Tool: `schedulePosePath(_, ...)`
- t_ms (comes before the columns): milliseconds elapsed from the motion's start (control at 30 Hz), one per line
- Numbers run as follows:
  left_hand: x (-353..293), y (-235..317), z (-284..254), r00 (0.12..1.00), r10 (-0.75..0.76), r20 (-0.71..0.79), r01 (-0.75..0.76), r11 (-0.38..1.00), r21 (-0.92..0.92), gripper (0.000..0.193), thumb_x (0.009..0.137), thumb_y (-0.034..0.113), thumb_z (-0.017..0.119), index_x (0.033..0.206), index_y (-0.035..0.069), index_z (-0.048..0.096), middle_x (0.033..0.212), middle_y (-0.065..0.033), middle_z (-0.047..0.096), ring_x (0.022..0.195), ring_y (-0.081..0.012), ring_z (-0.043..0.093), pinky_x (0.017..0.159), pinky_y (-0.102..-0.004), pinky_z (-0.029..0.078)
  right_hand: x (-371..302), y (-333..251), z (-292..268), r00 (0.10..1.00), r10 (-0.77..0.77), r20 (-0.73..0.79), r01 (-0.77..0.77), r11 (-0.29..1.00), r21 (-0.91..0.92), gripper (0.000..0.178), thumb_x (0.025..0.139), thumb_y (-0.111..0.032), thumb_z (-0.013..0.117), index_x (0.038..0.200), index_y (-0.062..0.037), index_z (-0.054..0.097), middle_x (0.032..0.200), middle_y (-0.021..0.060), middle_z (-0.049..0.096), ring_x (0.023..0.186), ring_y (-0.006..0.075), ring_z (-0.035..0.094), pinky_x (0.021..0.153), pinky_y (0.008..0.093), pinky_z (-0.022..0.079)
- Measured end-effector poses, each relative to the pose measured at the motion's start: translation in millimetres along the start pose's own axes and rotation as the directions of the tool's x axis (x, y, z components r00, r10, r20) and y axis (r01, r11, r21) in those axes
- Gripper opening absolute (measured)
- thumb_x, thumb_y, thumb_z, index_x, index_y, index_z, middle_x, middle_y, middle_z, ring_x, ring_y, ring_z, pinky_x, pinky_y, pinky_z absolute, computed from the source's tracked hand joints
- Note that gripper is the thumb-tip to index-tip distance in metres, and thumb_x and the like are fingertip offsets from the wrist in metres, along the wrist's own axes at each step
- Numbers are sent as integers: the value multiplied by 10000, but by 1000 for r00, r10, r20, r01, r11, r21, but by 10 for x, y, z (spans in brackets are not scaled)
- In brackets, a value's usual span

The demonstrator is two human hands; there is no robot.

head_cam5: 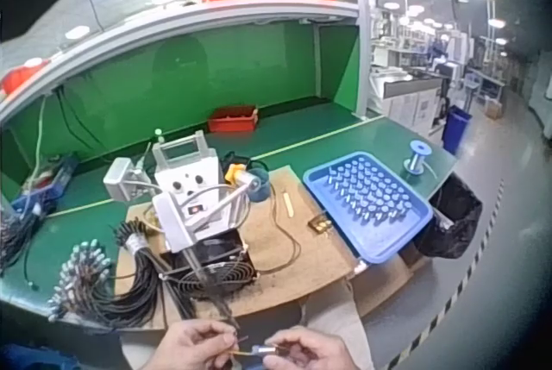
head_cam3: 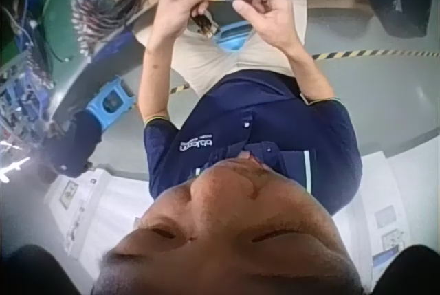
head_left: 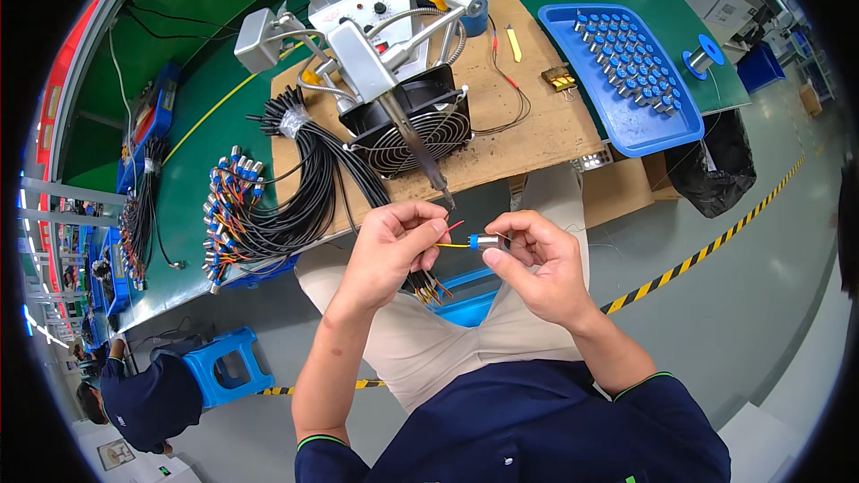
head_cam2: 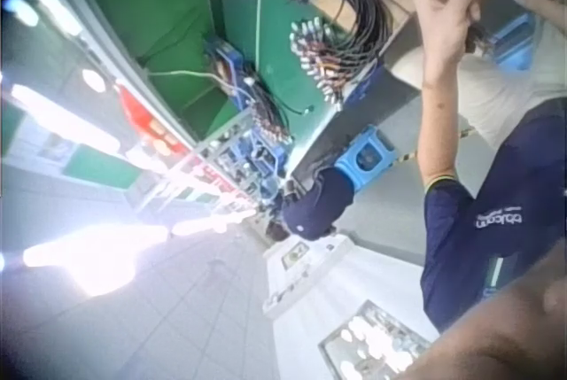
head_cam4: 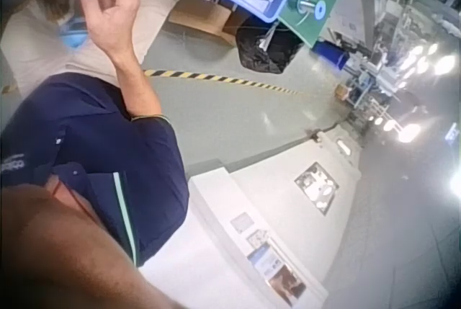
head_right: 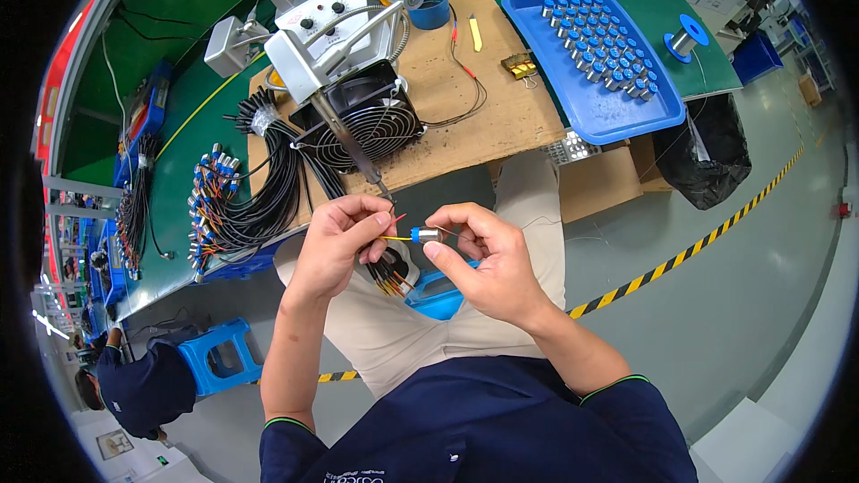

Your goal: The person assembles an electronic component by hand, inserting wire ends from a wiring harness into a connector housing.

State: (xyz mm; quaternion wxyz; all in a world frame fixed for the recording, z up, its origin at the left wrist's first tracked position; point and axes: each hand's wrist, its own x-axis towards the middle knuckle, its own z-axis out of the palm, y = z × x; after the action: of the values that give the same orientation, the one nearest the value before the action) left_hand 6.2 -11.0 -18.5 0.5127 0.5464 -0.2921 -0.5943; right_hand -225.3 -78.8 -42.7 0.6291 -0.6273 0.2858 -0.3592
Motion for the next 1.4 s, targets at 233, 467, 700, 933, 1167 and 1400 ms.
schedulePosePath(233, -18, 17, 14, 999, -7, -32, 7, 1000, 4, 253, 1014, 31, 724, 1236, -86, 686, 929, -57, 738, 651, -64, 610, 551, -205, 438, 3, 62, -18, 997, 77, 11, -78, 993, 89, 309, 952, -47, 805, 1234, -2, 687, 966, -27, 662, 667, -1, 342, 602, 199, 328)
schedulePosePath(467, -23, -3, -37, 1000, 17, -14, -18, 999, -40, 279, 995, 11, 722, 1248, -98, 678, 952, -59, 720, 683, -91, 640, 579, -222, 479, 8, 71, -24, 992, 120, 31, -123, 982, 140, 294, 962, -34, 797, 1226, 6, 674, 889, -60, 587, 679, -10, 350, 606, 194, 306)
schedulePosePath(700, 2, -8, -90, 1000, -31, 0, 31, 995, -98, 214, 1027, 36, 721, 1221, -53, 705, 942, -71, 730, 689, -127, 673, 580, -243, 504, 11, 98, -10, 991, 127, 32, -130, 978, 165, 300, 965, -60, 800, 1232, 6, 679, 939, -37, 629, 673, -10, 332, 603, 196, 313)
schedulePosePath(933, -10, -1, -93, 995, 64, 78, -64, 998, -3, 166, 1011, 44, 762, 1130, -72, 766, 1041, -64, 715, 790, -94, 652, 683, -240, 519, 23, 85, -8, 993, 109, 37, -113, 984, 135, 292, 970, -65, 799, 1226, 5, 677, 943, -38, 635, 672, -12, 335, 601, 193, 314)
schedulePosePath(1167, -6, 30, -20, 978, 145, 150, -170, 971, 170, 121, 1005, 62, 784, 1060, -43, 807, 1079, -47, 717, 826, -54, 595, 695, -224, 482, 21, 123, -15, 995, 93, 33, -97, 986, 138, 303, 966, -64, 799, 1235, -3, 673, 967, -37, 649, 668, -13, 330, 588, 191, 304)
schedulePosePath(1400, -15, 99, 38, 987, 66, 145, -104, 955, 277, 146, 1015, 94, 773, 1025, -47, 808, 1015, -30, 746, 800, -31, 575, 681, -219, 472, 26, 155, 1, 995, 95, 34, -99, 986, 131, 301, 965, -55, 796, 1235, -5, 673, 939, -56, 623, 668, -11, 326, 586, 197, 296)
